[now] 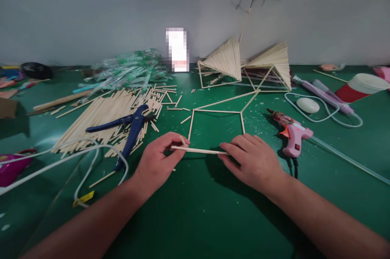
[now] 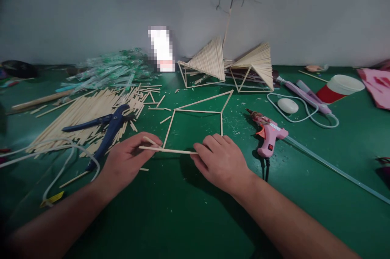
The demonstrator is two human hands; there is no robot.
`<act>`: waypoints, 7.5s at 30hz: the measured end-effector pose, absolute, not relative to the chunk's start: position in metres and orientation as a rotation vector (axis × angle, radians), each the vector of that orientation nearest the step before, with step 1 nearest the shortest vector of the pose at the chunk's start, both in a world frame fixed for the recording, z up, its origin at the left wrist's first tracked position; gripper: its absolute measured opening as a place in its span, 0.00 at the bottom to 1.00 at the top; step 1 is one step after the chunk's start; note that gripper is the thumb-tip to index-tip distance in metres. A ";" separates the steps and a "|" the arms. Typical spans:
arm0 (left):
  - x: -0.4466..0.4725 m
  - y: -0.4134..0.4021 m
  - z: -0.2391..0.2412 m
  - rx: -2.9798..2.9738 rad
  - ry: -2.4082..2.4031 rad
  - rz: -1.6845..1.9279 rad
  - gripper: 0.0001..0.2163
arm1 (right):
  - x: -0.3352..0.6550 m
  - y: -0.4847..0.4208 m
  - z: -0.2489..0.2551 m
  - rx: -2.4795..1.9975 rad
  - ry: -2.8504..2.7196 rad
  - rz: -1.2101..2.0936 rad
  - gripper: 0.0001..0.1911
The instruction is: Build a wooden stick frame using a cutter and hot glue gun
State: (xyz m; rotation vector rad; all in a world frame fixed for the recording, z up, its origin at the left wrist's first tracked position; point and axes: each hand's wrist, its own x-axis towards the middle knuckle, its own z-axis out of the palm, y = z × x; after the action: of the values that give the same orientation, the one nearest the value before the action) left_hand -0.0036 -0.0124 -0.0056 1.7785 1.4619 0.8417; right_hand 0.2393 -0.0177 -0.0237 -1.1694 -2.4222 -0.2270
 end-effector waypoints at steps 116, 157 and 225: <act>0.016 -0.006 -0.019 1.190 1.005 1.176 0.04 | 0.245 -0.016 -0.022 -1.066 -2.355 -0.105 0.08; 0.017 -0.003 -0.015 1.226 1.060 1.264 0.05 | 0.312 0.005 -0.028 -1.087 -2.459 0.469 0.10; 0.010 -0.006 -0.015 1.137 1.061 1.388 0.07 | 0.310 0.005 -0.029 -1.099 -2.417 0.582 0.09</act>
State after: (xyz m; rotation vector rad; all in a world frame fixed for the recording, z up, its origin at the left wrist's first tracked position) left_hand 0.0096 -0.0062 -0.0150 1.1371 1.0613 1.3876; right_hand 0.3099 0.0047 -0.0287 -1.0990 -2.4168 0.5825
